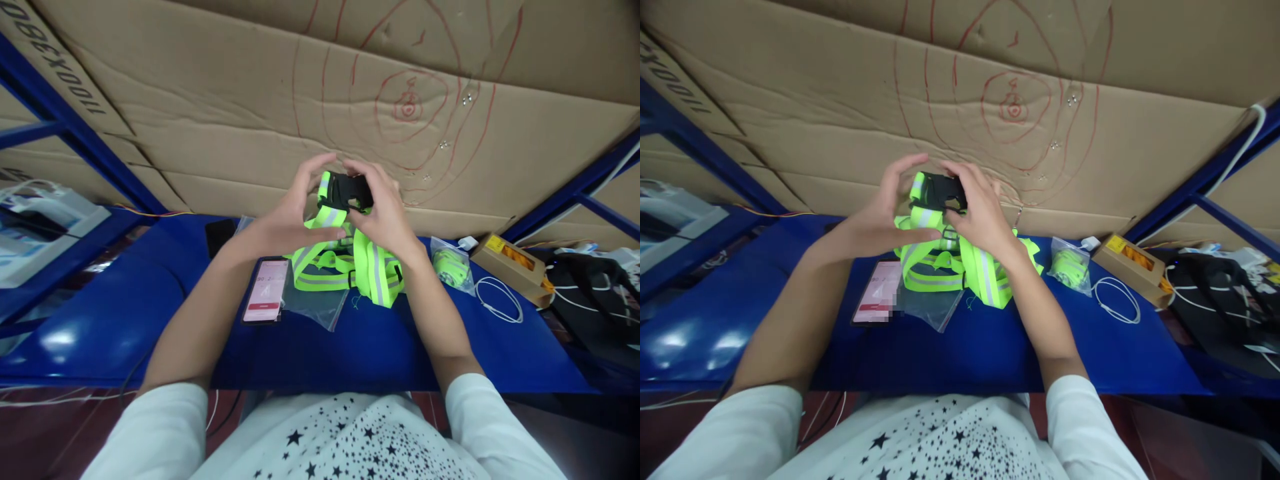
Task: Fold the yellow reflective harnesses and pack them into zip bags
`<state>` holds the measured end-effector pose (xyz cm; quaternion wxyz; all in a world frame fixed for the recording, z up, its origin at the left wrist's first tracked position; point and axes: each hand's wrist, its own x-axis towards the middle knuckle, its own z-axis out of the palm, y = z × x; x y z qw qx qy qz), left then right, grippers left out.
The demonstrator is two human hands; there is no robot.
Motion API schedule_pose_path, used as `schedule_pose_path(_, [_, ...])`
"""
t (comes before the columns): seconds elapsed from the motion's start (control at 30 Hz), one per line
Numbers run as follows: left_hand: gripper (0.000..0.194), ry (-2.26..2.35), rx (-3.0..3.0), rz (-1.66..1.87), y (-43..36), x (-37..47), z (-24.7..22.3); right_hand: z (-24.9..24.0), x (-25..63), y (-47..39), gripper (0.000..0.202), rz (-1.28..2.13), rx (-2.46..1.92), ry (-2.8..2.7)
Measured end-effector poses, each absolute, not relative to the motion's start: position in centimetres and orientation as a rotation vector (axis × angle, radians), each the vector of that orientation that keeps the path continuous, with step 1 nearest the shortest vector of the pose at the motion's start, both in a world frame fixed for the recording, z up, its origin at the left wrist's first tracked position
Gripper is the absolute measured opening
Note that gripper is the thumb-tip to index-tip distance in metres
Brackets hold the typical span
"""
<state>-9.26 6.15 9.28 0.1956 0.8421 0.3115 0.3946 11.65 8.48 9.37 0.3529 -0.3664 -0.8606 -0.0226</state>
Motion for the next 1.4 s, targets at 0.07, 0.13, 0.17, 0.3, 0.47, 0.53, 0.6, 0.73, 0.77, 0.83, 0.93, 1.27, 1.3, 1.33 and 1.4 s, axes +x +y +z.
schedule_pose_path(0.07, [0.096, 0.912, 2.255, 1.142, 6.7, -9.1, 9.2, 9.9, 11.9, 8.1, 0.069, -0.078, -0.967, -2.197])
schedule_pose_path(0.13, [0.088, 0.912, 2.169, 1.196, 7.3, -8.9, 8.9, 10.1, 12.3, 7.9, 0.067, -0.027, -0.917, -2.221])
schedule_pose_path(0.17, [0.082, 0.884, 2.122, 1.233, 7.6, -8.8, 8.7, 10.2, 12.6, 8.0, 0.067, 0.031, -0.874, -2.241])
schedule_pose_path(0.3, [0.066, 0.758, 1.875, 1.379, 7.9, -8.6, 8.3, 10.1, 14.3, 9.7, 0.095, 0.438, -0.688, -2.227])
schedule_pose_path(0.47, [0.067, 0.598, 1.57, 1.501, 7.6, -8.1, 8.2, 9.3, 14.8, 11.2, 0.099, 0.993, -0.516, -2.037])
schedule_pose_path(0.53, [0.07, 0.59, 1.545, 1.489, 7.4, -7.8, 8.1, 9.1, 14.3, 11.0, 0.076, 1.148, -0.497, -1.979])
schedule_pose_path(0.6, [0.072, 0.606, 1.54, 1.464, 7.4, -7.6, 8.0, 9.2, 13.9, 10.6, 0.057, 1.205, -0.506, -1.915])
schedule_pose_path(0.73, [0.075, 0.584, 1.628, 1.428, 7.9, -8.0, 7.6, 10.0, 14.4, 9.7, 0.065, 1.097, -0.497, -1.867])
schedule_pose_path(0.77, [0.077, 0.579, 1.672, 1.422, 8.0, -8.1, 7.6, 10.3, 14.6, 9.5, 0.068, 1.053, -0.497, -1.877])
schedule_pose_path(0.83, [0.079, 0.591, 1.773, 1.429, 8.1, -8.5, 7.6, 10.7, 15.2, 9.3, 0.069, 0.979, -0.515, -1.909])
schedule_pose_path(0.93, [0.078, 0.641, 1.96, 1.461, 8.1, -8.7, 7.9, 10.9, 15.7, 9.3, 0.069, 0.924, -0.514, -1.97])
schedule_pose_path(1.27, [0.063, 0.789, 1.758, 1.292, 7.9, -7.3, 7.8, 10.3, 16.8, 10.6, 0.067, 0.76, -0.51, -2.027])
schedule_pose_path(1.3, [0.056, 0.762, 1.68, 1.253, 7.8, -7.1, 7.8, 10.2, 16.7, 10.7, 0.06, 0.78, -0.549, -2.012])
schedule_pose_path(1.33, [0.05, 0.734, 1.62, 1.223, 7.6, -6.9, 7.7, 10.1, 16.5, 10.7, 0.051, 0.815, -0.593, -2.004])
schedule_pose_path(1.4, [0.042, 0.715, 1.551, 1.191, 7.4, -6.6, 7.7, 10.0, 16.1, 10.7, 0.044, 0.935, -0.663, -1.998])
